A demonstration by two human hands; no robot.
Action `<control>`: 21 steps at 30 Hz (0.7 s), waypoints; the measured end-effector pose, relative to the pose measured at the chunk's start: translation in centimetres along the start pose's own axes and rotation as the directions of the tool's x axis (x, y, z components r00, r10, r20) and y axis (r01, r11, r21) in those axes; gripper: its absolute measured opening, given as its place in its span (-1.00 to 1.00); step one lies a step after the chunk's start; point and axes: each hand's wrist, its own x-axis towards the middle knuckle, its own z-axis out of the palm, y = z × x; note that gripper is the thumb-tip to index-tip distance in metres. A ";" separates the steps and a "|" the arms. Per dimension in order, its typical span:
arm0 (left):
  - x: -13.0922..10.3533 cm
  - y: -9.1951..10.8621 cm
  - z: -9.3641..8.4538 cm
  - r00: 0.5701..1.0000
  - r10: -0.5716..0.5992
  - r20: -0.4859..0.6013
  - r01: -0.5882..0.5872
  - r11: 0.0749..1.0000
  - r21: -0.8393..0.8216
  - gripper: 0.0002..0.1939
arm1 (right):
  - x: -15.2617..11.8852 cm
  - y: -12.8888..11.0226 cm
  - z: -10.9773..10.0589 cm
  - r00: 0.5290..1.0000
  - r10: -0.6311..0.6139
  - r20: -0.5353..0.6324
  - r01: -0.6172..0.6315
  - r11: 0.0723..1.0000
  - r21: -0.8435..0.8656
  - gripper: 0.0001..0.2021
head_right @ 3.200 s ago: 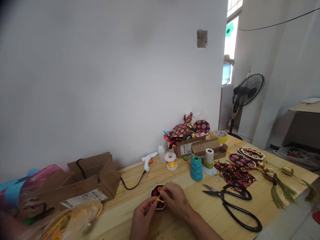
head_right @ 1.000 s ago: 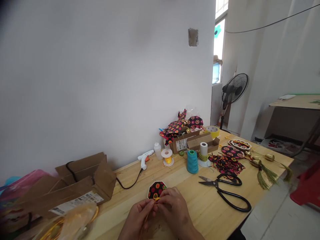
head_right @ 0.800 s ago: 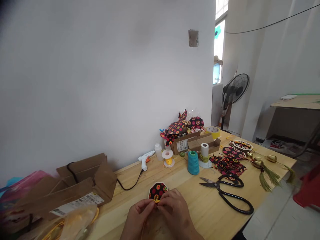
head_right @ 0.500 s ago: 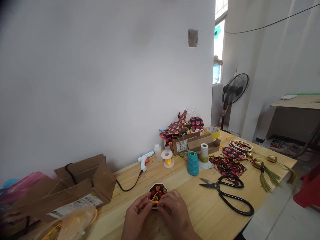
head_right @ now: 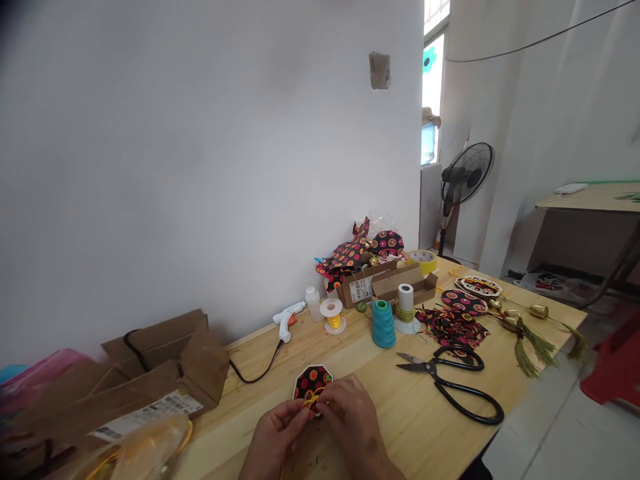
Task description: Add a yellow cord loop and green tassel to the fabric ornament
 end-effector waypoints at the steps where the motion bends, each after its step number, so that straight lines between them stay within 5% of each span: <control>1: 0.0 0.0 0.1 1.000 0.001 0.003 -0.001 1.000 0.002 -0.67 | 0.0 0.0 0.0 1.000 -0.001 0.003 0.001 1.000 0.002 -0.91; 21: -0.8 1.0 0.9 0.997 -0.038 0.070 0.039 0.999 -0.013 -0.71 | -0.2 -0.4 0.1 0.999 0.006 0.037 -0.008 0.999 0.046 -0.90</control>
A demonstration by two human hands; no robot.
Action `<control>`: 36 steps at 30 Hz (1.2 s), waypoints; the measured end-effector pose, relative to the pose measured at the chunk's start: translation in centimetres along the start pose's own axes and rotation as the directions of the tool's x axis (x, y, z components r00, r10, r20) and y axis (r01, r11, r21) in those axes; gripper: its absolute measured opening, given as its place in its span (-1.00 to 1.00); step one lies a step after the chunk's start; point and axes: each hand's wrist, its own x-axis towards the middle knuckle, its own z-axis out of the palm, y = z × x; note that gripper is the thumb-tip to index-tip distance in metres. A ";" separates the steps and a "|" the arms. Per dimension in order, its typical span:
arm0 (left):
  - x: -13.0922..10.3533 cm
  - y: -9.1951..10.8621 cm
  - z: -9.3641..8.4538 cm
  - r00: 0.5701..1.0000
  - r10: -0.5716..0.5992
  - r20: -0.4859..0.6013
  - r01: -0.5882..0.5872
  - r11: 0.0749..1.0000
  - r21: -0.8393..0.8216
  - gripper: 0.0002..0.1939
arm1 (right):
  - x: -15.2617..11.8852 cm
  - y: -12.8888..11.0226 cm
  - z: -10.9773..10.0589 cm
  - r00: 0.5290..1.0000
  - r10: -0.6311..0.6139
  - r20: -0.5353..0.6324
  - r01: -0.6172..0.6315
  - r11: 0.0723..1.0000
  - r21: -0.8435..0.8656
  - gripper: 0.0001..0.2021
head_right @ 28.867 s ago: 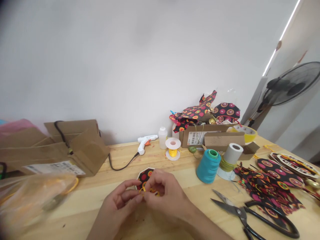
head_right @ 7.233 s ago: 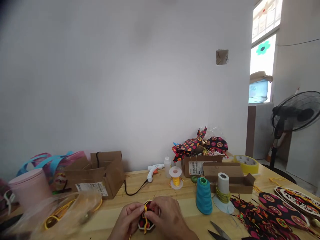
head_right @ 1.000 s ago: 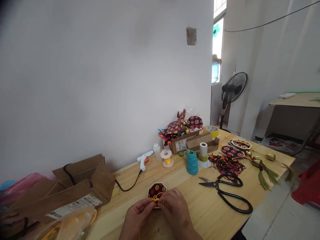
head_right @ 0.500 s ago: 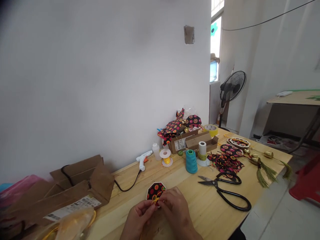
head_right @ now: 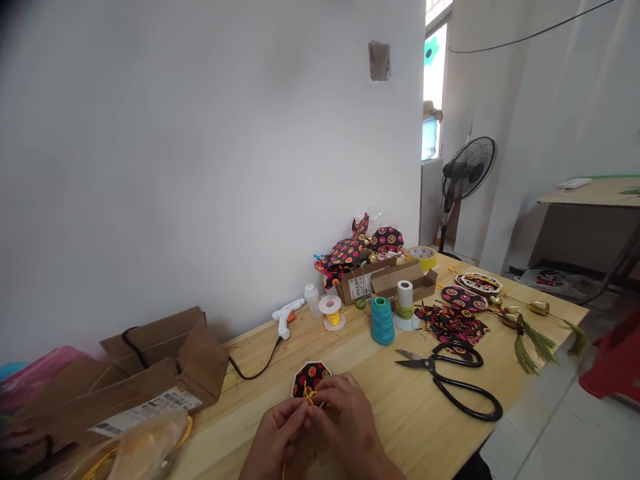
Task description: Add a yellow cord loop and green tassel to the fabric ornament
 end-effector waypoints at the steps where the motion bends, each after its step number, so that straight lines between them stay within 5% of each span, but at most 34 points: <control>1: 0.0 0.0 0.0 1.000 0.007 -0.004 -0.007 1.000 -0.003 -0.71 | 0.0 0.0 0.0 1.000 0.004 -0.007 -0.004 1.000 -0.001 -0.90; 15: 0.1 -0.3 0.2 0.991 0.029 -0.132 -0.045 0.991 -0.126 -0.75 | -0.1 -0.6 -0.2 0.987 -0.120 -0.108 0.125 0.991 0.045 -0.86; 23: -0.3 0.3 0.6 0.988 -0.053 -0.147 0.033 0.991 -0.132 -0.72 | -0.1 -1.0 -0.2 0.992 0.117 -0.056 -0.101 0.967 0.234 -0.91; 36: -0.2 -0.4 -0.2 0.995 -0.088 -0.037 0.083 0.991 -0.107 -0.67 | 0.3 -0.9 -0.6 0.977 0.206 -0.060 -0.175 0.926 0.333 -0.83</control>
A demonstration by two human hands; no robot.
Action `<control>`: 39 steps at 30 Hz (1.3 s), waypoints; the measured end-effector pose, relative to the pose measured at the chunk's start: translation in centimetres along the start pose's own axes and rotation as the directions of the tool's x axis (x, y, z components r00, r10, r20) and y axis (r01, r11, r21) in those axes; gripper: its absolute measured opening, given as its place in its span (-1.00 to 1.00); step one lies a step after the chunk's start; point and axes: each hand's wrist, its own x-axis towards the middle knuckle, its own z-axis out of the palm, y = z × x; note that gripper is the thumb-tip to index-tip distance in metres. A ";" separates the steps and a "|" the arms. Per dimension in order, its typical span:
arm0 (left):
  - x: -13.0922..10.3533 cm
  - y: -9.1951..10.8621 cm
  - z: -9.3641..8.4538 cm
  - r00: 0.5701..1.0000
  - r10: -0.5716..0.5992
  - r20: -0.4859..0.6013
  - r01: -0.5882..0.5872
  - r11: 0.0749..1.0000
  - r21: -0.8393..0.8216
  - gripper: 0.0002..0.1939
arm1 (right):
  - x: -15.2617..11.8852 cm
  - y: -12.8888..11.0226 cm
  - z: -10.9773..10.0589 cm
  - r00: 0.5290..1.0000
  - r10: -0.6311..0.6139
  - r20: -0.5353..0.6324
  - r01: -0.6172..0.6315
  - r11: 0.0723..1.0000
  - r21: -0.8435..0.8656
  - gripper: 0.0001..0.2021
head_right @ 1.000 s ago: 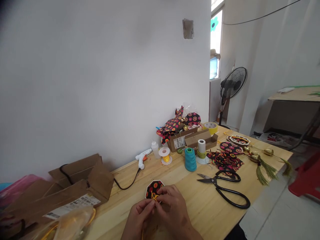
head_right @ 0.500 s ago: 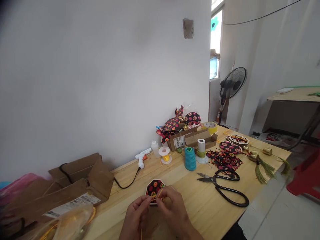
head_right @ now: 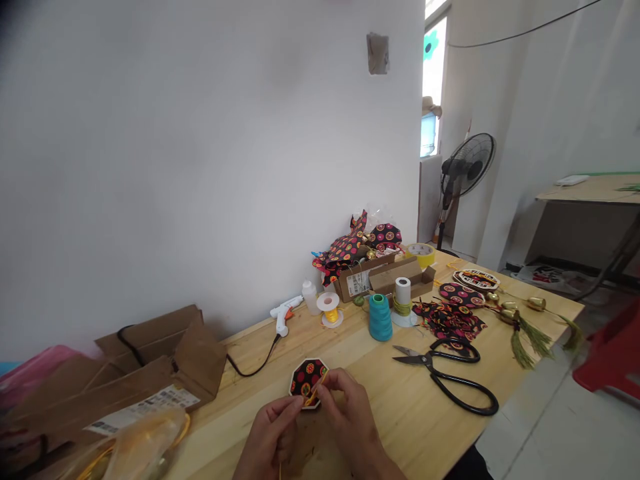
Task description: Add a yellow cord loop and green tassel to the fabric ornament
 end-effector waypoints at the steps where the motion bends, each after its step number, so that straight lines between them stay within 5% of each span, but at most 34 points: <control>1: 0.0 0.0 0.0 1.000 0.000 0.007 0.000 1.000 -0.002 -0.67 | 0.0 0.0 0.0 1.000 0.004 0.002 -0.004 1.000 0.016 -0.83; 11: 0.4 0.0 0.4 0.997 0.055 -0.047 -0.055 0.998 0.004 -0.68 | 0.1 0.3 0.0 0.996 0.092 0.014 -0.093 0.963 0.251 -0.81; 23: 0.6 -0.3 -0.3 0.988 0.147 0.041 -0.152 0.972 0.177 -0.75 | 0.3 1.4 0.0 0.985 0.166 0.047 -0.170 0.894 0.415 -0.78; 39: 0.4 -0.1 -0.4 0.946 0.310 0.096 -0.324 0.875 0.360 -0.83 | 1.5 1.6 0.3 0.981 0.097 0.166 -0.143 0.946 0.290 -0.82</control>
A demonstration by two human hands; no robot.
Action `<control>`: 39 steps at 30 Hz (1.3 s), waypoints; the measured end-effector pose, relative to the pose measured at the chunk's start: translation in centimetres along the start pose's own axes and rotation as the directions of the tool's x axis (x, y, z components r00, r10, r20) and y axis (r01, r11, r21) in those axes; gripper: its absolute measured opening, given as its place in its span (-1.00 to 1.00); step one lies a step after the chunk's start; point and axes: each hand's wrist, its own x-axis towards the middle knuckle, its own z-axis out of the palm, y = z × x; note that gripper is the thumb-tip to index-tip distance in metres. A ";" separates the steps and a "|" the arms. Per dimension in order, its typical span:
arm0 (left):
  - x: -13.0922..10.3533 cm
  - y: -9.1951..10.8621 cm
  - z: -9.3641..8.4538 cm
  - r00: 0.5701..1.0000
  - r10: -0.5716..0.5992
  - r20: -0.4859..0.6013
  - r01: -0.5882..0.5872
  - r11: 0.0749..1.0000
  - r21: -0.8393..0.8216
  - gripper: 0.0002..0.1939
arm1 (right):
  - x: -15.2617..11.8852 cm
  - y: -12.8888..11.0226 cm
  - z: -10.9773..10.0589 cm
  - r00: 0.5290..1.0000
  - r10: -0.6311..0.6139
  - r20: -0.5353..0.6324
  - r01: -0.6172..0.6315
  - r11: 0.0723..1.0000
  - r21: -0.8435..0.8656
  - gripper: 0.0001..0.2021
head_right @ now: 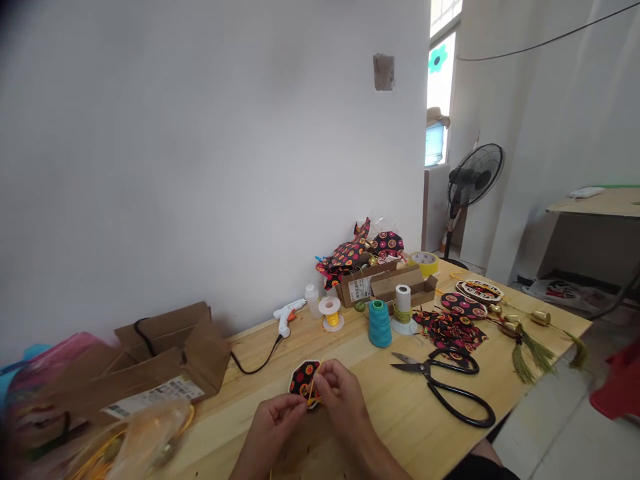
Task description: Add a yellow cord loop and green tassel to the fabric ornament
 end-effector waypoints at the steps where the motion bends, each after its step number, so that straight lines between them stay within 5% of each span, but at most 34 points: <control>1: 0.0 0.0 0.0 1.000 0.009 -0.001 -0.009 1.000 -0.002 -0.82 | 0.5 0.0 -0.1 0.999 -0.010 0.031 0.011 1.000 -0.028 -0.83; 10: 0.7 -0.7 -0.5 0.997 0.062 -0.052 -0.067 0.993 -0.096 -0.77 | 3.9 2.0 1.4 0.967 -0.071 0.246 0.114 0.979 -0.168 -0.87; 28: 0.9 -1.3 -1.0 0.979 0.115 -0.166 -0.142 0.977 -0.162 -0.73 | 2.8 1.8 1.4 0.957 -0.248 0.152 0.281 0.923 -0.263 -0.79; 39: 1.0 -0.7 0.1 0.989 0.142 -0.043 -0.148 0.958 -0.244 -0.64 | 3.5 2.3 1.0 0.941 -0.323 0.101 0.337 0.874 -0.350 -0.79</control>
